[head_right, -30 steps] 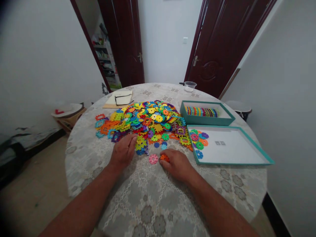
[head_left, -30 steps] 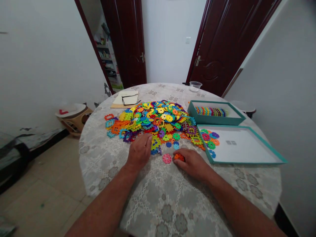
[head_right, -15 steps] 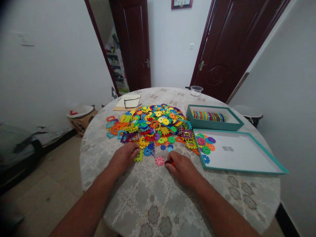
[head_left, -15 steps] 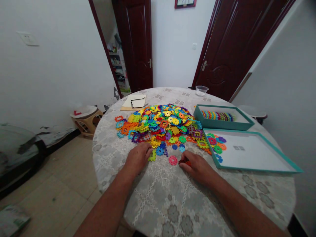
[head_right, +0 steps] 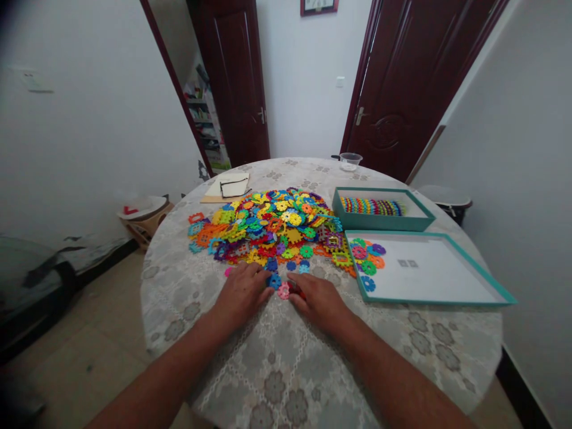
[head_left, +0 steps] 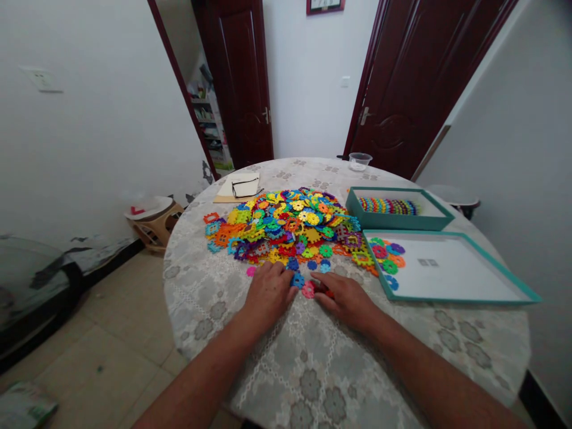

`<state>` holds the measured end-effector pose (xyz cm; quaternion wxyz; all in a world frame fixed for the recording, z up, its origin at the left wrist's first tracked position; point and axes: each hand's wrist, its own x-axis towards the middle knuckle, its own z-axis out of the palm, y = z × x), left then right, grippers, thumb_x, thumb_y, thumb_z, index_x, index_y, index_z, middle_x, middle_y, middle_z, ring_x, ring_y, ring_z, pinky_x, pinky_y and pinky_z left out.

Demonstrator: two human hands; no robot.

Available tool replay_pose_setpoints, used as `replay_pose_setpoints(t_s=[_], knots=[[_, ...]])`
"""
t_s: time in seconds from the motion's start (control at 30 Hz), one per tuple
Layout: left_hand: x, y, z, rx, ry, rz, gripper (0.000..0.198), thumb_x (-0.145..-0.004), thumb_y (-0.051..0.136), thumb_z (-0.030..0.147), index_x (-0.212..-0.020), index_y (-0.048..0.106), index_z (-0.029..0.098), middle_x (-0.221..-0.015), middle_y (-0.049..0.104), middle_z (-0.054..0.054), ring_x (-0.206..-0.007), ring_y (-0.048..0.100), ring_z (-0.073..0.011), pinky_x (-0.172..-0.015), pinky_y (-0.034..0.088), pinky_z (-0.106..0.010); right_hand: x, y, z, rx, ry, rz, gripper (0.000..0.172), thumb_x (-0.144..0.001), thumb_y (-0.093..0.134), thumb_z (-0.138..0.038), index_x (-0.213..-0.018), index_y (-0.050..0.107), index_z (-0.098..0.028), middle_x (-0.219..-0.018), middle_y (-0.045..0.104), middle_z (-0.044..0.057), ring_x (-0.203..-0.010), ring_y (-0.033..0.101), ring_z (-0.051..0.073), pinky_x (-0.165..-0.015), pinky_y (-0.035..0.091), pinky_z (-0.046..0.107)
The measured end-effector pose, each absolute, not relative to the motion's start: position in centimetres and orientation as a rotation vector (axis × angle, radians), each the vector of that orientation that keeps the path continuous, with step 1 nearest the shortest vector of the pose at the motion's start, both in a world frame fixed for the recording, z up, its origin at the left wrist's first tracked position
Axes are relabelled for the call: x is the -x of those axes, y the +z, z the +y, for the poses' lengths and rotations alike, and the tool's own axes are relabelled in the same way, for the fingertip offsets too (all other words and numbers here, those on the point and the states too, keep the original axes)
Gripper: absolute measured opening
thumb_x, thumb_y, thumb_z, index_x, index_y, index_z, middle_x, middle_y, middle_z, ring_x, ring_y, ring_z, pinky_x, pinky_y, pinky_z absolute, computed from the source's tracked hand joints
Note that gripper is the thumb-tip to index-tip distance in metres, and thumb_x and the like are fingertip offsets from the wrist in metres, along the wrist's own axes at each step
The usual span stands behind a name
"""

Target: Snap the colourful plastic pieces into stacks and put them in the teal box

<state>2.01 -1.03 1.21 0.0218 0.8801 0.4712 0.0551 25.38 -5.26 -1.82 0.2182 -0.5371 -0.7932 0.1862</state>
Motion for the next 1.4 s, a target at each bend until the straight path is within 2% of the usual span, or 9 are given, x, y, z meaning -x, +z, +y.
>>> replay_pose_setpoints(t_s=[0.17, 0.3, 0.4, 0.53, 0.73, 0.87, 0.97, 1.1, 1.4], knots=[[-3.4, 1.9, -1.0, -2.677, 0.137, 1.379, 0.027, -0.096, 0.063, 0.034, -0.121, 0.069, 0.024, -0.120, 0.066, -0.009, -0.112, 0.057, -0.0289, -0.097, 0.044, -0.042, -24.7, -1.0, -5.1, 1.540, 0.573, -2.249, 0.027, -0.100, 0.061, -0.031, -0.123, 0.072, -0.022, -0.114, 0.075, 0.009, -0.105, 0.068, 0.023, -0.091, 0.047, 0.032], [-4.2, 2.3, -1.2, -2.609, 0.117, 1.246, 0.024, -0.098, 0.058, 0.029, -0.118, 0.069, 0.024, -0.116, 0.065, -0.009, -0.107, 0.059, -0.0252, -0.093, 0.046, -0.037, -24.7, -0.7, -5.0, 1.612, 0.572, -2.196, 0.021, -0.098, 0.064, -0.032, -0.114, 0.073, -0.021, -0.109, 0.075, 0.008, -0.102, 0.068, 0.022, -0.088, 0.045, 0.030], [-4.3, 1.7, -1.4, -2.518, 0.153, 1.207, 0.023, -0.096, 0.059, 0.027, -0.117, 0.068, 0.023, -0.115, 0.064, -0.008, -0.106, 0.060, -0.0230, -0.092, 0.046, -0.034, -24.6, -0.3, -5.1, 1.657, 0.570, -2.168, 0.020, -0.097, 0.067, -0.033, -0.112, 0.072, -0.021, -0.108, 0.076, 0.007, -0.099, 0.068, 0.022, -0.084, 0.044, 0.029], [-4.2, 0.6, -0.6, -2.427, 0.182, 1.286, 0.025, -0.092, 0.064, 0.025, -0.117, 0.064, 0.022, -0.117, 0.064, -0.009, -0.112, 0.060, -0.0251, -0.096, 0.045, -0.036, -24.6, 0.0, -4.9, 1.664, 0.557, -2.187, 0.018, -0.095, 0.069, -0.033, -0.108, 0.073, -0.021, -0.107, 0.076, 0.006, -0.098, 0.067, 0.021, -0.081, 0.043, 0.029], [-4.9, 1.5, 1.5, -2.386, -0.019, 1.245, 0.017, -0.086, 0.065, 0.027, -0.102, 0.065, 0.021, -0.106, 0.068, -0.007, -0.098, 0.065, -0.0231, -0.078, 0.043, -0.029, -24.9, -0.3, -4.8, 1.650, 0.523, -2.174, 0.018, -0.094, 0.071, -0.034, -0.108, 0.071, -0.023, -0.105, 0.076, 0.004, -0.095, 0.067, 0.020, -0.078, 0.041, 0.029], [-5.4, 2.6, 2.3, -2.356, -0.138, 1.292, 0.022, -0.083, 0.067, 0.031, -0.103, 0.065, 0.022, -0.105, 0.071, -0.004, -0.096, 0.065, -0.0224, -0.073, 0.040, -0.028, -24.9, -0.4, -4.8, 1.647, 0.512, -2.181, 0.018, -0.094, 0.069, -0.035, -0.108, 0.071, -0.022, -0.105, 0.076, 0.005, -0.095, 0.067, 0.020, -0.077, 0.041, 0.029], [-5.8, 3.0, 2.3, -2.338, -0.191, 1.283, 0.016, -0.084, 0.065, 0.033, -0.097, 0.065, 0.022, -0.097, 0.072, -0.003, -0.090, 0.065, -0.0212, -0.068, 0.038, -0.027, -24.8, -0.4, -4.7, 1.642, 0.499, -2.202, 0.019, -0.095, 0.067, -0.036, -0.106, 0.072, -0.022, -0.105, 0.076, 0.006, -0.094, 0.067, 0.021, -0.077, 0.041, 0.029], [-5.9, 3.3, 1.7, -2.392, -0.131, 1.212, 0.011, -0.086, 0.060, 0.028, -0.094, 0.063, 0.022, -0.097, 0.071, -0.002, -0.093, 0.065, -0.0202, -0.071, 0.040, -0.026, -24.9, -0.7, -4.6, 1.630, 0.445, -2.227, 0.020, -0.096, 0.065, -0.039, -0.102, 0.072, -0.022, -0.102, 0.077, 0.005, -0.092, 0.068, 0.021, -0.074, 0.040, 0.029], [-5.5, 3.5, 2.0, -2.433, -0.096, 1.201, 0.020, -0.083, 0.063, 0.024, -0.103, 0.063, 0.022, -0.107, 0.071, -0.004, -0.099, 0.067, -0.0216, -0.077, 0.044, -0.027, -25.7, -1.2, -4.3, 1.416, 0.357, -2.336, 0.016, -0.097, 0.063, -0.034, -0.102, 0.072, -0.022, -0.098, 0.075, 0.003, -0.090, 0.066, 0.019, -0.074, 0.040, 0.027]])
